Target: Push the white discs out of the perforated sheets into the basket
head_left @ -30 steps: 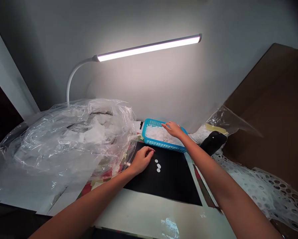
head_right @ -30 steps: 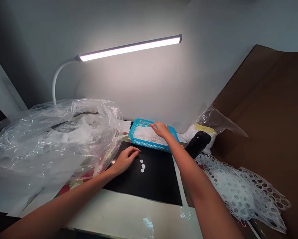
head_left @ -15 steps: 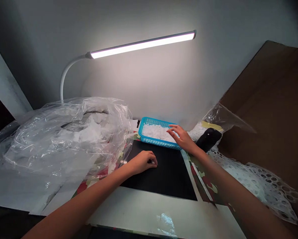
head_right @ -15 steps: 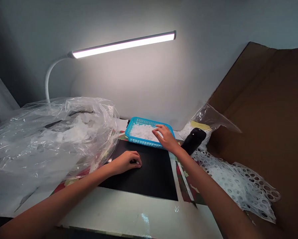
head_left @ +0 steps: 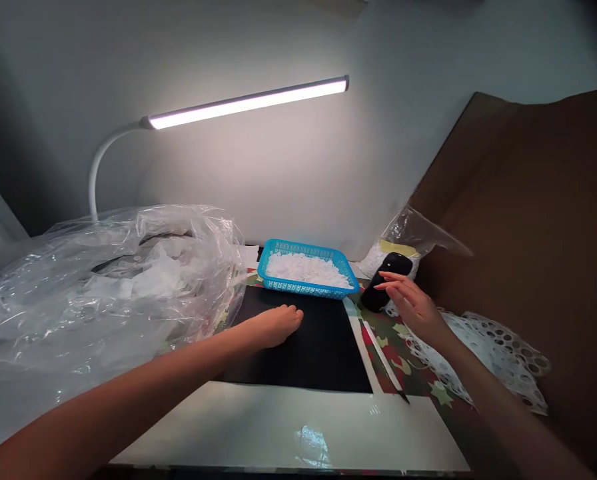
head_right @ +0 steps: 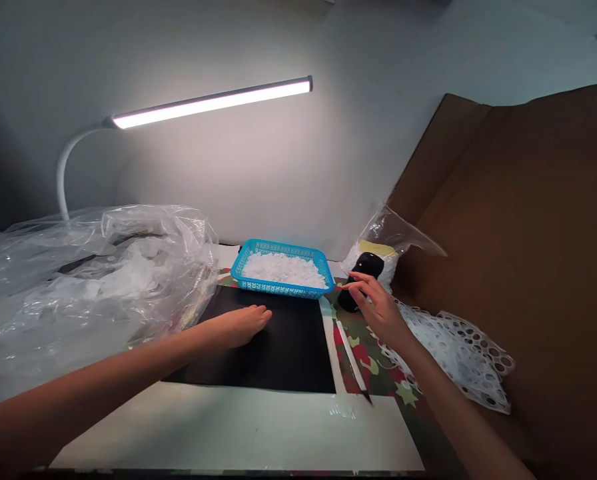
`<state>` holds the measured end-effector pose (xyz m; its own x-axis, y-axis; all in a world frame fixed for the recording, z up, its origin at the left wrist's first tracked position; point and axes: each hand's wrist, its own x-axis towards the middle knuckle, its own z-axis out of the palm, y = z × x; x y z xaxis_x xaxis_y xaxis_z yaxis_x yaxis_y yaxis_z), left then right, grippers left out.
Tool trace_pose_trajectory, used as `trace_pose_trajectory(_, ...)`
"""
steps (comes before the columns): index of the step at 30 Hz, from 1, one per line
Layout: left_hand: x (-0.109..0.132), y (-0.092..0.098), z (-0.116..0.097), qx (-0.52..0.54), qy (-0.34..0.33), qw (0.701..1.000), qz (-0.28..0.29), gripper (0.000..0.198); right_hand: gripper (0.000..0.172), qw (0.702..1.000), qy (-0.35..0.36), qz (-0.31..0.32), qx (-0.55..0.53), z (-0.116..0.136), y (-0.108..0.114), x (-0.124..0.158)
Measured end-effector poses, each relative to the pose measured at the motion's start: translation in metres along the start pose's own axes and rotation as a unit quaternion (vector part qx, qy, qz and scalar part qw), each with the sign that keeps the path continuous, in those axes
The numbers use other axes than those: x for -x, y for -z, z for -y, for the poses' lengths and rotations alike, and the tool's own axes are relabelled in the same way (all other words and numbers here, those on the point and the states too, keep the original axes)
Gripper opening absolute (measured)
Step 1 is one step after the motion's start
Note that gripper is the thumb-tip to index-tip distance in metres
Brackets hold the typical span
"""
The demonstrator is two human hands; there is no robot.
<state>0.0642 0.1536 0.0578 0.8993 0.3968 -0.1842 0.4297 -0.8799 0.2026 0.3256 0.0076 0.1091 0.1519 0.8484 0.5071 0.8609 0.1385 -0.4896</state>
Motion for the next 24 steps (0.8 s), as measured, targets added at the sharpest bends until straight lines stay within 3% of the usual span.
trace_pose_trajectory(6,-0.009,0.006,0.015,0.016,-0.006,0.999,0.045,0.029,0.044,0.995,-0.083,-0.045,-0.026,-0.029,0.02,0.032)
trace_pose_trajectory(11,-0.009,0.008,0.021,0.054,0.016,0.998,0.026,0.029,0.043,0.992,-0.108,-0.04,-0.047,-0.043,0.019,0.046)
trace_pose_trajectory(14,-0.014,0.033,0.031,0.082,0.042,0.995,-0.029,0.03,0.042,0.991,-0.109,-0.038,-0.062,-0.05,0.013,0.05)
trace_pose_trajectory(20,-0.039,0.1,0.062,0.115,0.108,0.967,-0.198,0.029,0.035,0.993,-0.086,-0.021,-0.079,-0.052,-0.013,0.046)
trace_pose_trajectory(24,-0.046,0.115,0.076,0.127,0.104,0.957,-0.241,0.03,0.029,0.994,-0.076,-0.017,-0.071,-0.057,-0.031,0.045)
